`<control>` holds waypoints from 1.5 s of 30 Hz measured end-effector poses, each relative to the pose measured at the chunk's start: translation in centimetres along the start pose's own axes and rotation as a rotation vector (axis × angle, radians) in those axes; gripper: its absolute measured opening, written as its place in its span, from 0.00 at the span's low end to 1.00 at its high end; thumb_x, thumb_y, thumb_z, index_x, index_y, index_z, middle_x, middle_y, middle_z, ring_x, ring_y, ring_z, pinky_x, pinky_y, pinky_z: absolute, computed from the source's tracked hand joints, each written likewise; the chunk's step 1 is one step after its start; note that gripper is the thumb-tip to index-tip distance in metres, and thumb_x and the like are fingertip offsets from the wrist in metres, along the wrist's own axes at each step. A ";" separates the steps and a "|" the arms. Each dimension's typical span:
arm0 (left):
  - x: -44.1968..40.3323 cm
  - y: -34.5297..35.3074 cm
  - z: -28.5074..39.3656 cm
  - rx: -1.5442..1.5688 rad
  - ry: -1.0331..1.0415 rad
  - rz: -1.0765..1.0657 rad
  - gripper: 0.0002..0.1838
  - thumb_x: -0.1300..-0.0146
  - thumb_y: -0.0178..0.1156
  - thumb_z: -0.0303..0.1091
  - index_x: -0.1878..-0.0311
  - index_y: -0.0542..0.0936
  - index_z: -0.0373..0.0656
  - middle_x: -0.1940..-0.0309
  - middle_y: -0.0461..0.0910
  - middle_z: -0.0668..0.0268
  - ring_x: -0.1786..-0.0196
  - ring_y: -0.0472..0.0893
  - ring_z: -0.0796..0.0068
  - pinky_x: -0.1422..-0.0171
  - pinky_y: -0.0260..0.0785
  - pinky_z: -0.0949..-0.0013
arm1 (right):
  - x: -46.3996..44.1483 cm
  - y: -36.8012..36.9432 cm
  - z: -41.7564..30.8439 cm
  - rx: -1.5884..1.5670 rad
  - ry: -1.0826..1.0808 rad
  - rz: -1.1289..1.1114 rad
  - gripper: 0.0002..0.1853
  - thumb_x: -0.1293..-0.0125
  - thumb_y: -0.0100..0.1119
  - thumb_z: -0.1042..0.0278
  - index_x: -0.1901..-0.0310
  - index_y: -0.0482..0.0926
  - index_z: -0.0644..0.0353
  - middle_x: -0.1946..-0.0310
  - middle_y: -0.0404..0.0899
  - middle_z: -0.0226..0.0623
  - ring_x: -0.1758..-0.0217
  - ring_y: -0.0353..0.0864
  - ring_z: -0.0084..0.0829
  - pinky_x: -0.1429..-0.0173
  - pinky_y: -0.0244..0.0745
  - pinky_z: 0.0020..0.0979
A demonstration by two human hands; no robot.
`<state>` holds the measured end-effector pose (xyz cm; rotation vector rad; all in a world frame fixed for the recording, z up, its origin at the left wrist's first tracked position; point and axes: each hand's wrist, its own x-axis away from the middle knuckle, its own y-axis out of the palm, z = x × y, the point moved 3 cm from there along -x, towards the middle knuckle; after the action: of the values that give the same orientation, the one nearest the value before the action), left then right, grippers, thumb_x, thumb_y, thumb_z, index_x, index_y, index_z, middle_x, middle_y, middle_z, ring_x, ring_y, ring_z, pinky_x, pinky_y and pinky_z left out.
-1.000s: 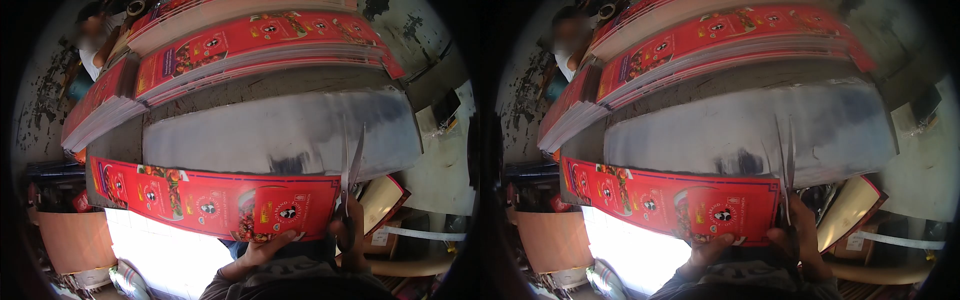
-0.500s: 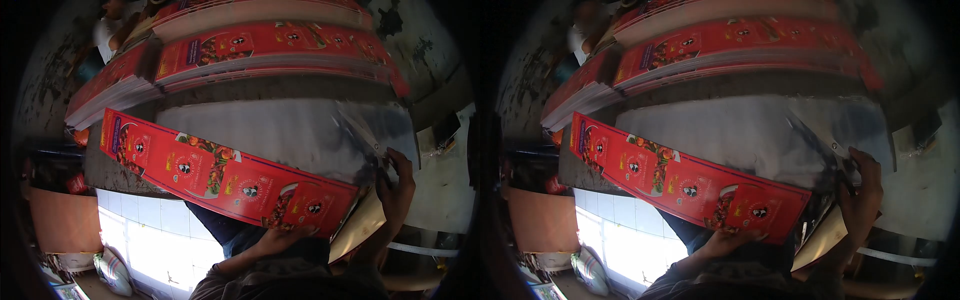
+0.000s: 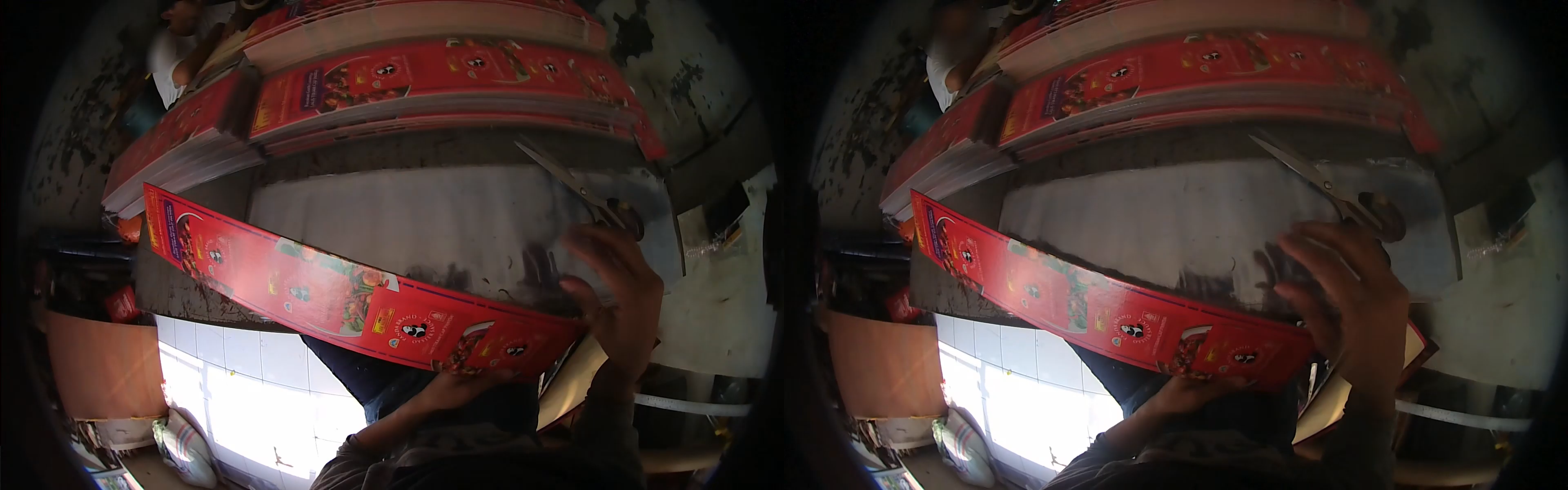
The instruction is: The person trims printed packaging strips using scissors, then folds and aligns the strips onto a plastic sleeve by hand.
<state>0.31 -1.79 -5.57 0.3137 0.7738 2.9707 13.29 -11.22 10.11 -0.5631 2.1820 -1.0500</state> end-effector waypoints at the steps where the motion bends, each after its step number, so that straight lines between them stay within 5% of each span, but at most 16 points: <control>1: 0.1 -0.1 0.0 -0.002 -0.004 -0.003 0.16 0.44 0.59 0.28 0.52 0.72 0.38 0.56 0.76 0.64 0.53 0.75 0.77 0.50 0.68 0.73 | 0.0 0.7 -1.0 -0.188 -0.056 -0.175 0.19 0.51 0.60 0.72 0.53 0.74 0.56 0.53 0.71 0.38 0.52 0.71 0.38 0.50 0.70 0.34; 4: 0.3 -0.5 -0.4 -0.040 -0.103 0.028 0.17 0.45 0.60 0.29 0.51 0.72 0.38 0.55 0.75 0.63 0.52 0.74 0.75 0.49 0.67 0.72 | -0.1 3.4 -2.4 -0.275 -0.231 -0.345 0.24 0.49 0.58 0.73 0.48 0.68 0.61 0.52 0.69 0.42 0.51 0.71 0.40 0.49 0.69 0.35; 6: 0.5 -0.7 -0.2 -0.238 0.114 0.033 0.20 0.47 0.60 0.24 0.50 0.70 0.38 0.55 0.74 0.61 0.50 0.73 0.71 0.48 0.67 0.68 | 0.3 4.8 -2.8 -0.227 -0.395 -0.442 0.25 0.46 0.54 0.73 0.44 0.63 0.66 0.52 0.68 0.47 0.51 0.71 0.40 0.49 0.69 0.34; 13: 1.2 -1.5 0.5 -0.136 0.080 -0.077 0.20 0.47 0.59 0.21 0.50 0.70 0.38 0.55 0.74 0.60 0.49 0.73 0.69 0.47 0.67 0.68 | 2.2 3.9 -1.6 -0.283 -0.349 -0.522 0.23 0.44 0.51 0.74 0.44 0.64 0.66 0.55 0.69 0.47 0.52 0.72 0.39 0.52 0.70 0.33; 19: 2.9 -2.9 0.9 -0.055 -0.011 -0.090 0.21 0.47 0.61 0.25 0.48 0.70 0.38 0.54 0.74 0.61 0.50 0.74 0.71 0.48 0.67 0.70 | 3.7 2.8 -1.3 -0.368 -0.228 -0.392 0.21 0.50 0.58 0.79 0.51 0.71 0.68 0.68 0.75 0.39 0.69 0.76 0.31 0.70 0.73 0.26; 21: 3.8 -2.8 3.7 -0.284 0.155 0.098 0.27 0.50 0.63 0.24 0.45 0.66 0.37 0.51 0.73 0.60 0.47 0.72 0.70 0.46 0.66 0.69 | 4.2 3.0 -1.1 -0.362 -0.292 -0.114 0.23 0.55 0.61 0.82 0.52 0.72 0.68 0.71 0.75 0.38 0.72 0.75 0.29 0.76 0.70 0.24; 23: 4.0 -2.8 5.5 0.231 0.519 0.239 0.31 0.49 0.62 0.28 0.42 0.62 0.37 0.48 0.69 0.60 0.45 0.69 0.68 0.44 0.63 0.67 | 3.9 3.4 -1.4 -0.383 -0.235 0.010 0.21 0.56 0.64 0.78 0.56 0.75 0.66 0.73 0.75 0.38 0.74 0.75 0.30 0.73 0.69 0.26; 25: 2.9 -2.8 8.3 0.346 0.816 0.560 0.27 0.41 0.54 0.33 0.40 0.58 0.38 0.47 0.66 0.60 0.46 0.68 0.70 0.44 0.63 0.65 | 3.5 3.4 -1.7 -0.410 -0.175 0.133 0.19 0.58 0.66 0.74 0.59 0.77 0.63 0.76 0.76 0.37 0.76 0.75 0.31 0.70 0.68 0.28; 27: 2.4 -3.9 9.2 0.097 0.770 1.002 0.23 0.36 0.46 0.39 0.41 0.60 0.38 0.48 0.65 0.61 0.48 0.68 0.73 0.46 0.64 0.67 | 2.6 3.7 -2.5 -0.554 -0.383 -0.106 0.22 0.57 0.62 0.81 0.55 0.74 0.69 0.70 0.74 0.39 0.70 0.74 0.33 0.65 0.70 0.28; 28: 2.0 -4.2 9.9 0.012 0.741 1.149 0.22 0.34 0.44 0.40 0.42 0.60 0.38 0.49 0.65 0.61 0.49 0.69 0.75 0.47 0.64 0.67 | 2.3 3.2 -2.3 -0.553 -0.342 -0.215 0.23 0.55 0.62 0.78 0.53 0.74 0.64 0.67 0.74 0.39 0.66 0.74 0.34 0.61 0.70 0.32; 30: 1.3 -4.1 11.8 0.006 0.668 1.285 0.20 0.32 0.39 0.41 0.44 0.62 0.38 0.52 0.67 0.62 0.53 0.70 0.79 0.50 0.65 0.70 | 1.3 1.8 0.1 -0.236 -0.206 0.036 0.22 0.51 0.59 0.76 0.50 0.73 0.59 0.64 0.73 0.39 0.61 0.72 0.36 0.58 0.68 0.34; 32: 1.6 -4.2 12.0 -0.050 0.648 1.220 0.19 0.32 0.39 0.41 0.45 0.62 0.38 0.54 0.68 0.63 0.54 0.70 0.80 0.51 0.65 0.72 | 0.4 0.2 3.6 0.287 0.149 0.328 0.21 0.48 0.57 0.73 0.49 0.72 0.55 0.60 0.71 0.39 0.56 0.70 0.38 0.54 0.66 0.35; 35: 1.5 -4.2 12.0 -0.098 0.640 1.141 0.18 0.32 0.39 0.40 0.46 0.63 0.38 0.56 0.69 0.64 0.57 0.71 0.81 0.53 0.65 0.75 | 0.5 0.0 7.3 0.437 0.136 0.160 0.20 0.47 0.55 0.74 0.49 0.71 0.58 0.57 0.68 0.42 0.54 0.68 0.42 0.50 0.64 0.36; 38: 1.4 -4.1 12.0 -0.101 0.629 1.100 0.17 0.32 0.39 0.39 0.47 0.63 0.38 0.57 0.70 0.64 0.58 0.71 0.81 0.54 0.64 0.76 | 0.8 -0.3 7.5 0.349 0.138 0.121 0.25 0.49 0.52 0.83 0.47 0.70 0.55 0.55 0.67 0.43 0.50 0.68 0.41 0.49 0.65 0.34; 42: 1.2 -3.4 11.6 -0.092 0.614 1.093 0.16 0.32 0.38 0.37 0.48 0.64 0.38 0.58 0.70 0.65 0.58 0.69 0.82 0.53 0.63 0.76 | 1.3 -1.4 7.4 0.364 0.074 0.103 0.27 0.51 0.54 0.84 0.47 0.69 0.55 0.57 0.68 0.43 0.53 0.71 0.41 0.51 0.67 0.33; 45: 1.5 -3.7 11.1 -0.113 0.624 1.064 0.15 0.32 0.38 0.37 0.48 0.64 0.38 0.59 0.70 0.66 0.58 0.68 0.83 0.53 0.62 0.77 | 1.1 -1.9 7.9 0.241 0.228 0.009 0.28 0.52 0.55 0.83 0.46 0.69 0.55 0.59 0.70 0.43 0.58 0.74 0.42 0.54 0.69 0.33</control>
<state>1.19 6.84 2.39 -0.3762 0.5513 4.1942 18.25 -17.20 7.54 -0.3366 2.2022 -1.4069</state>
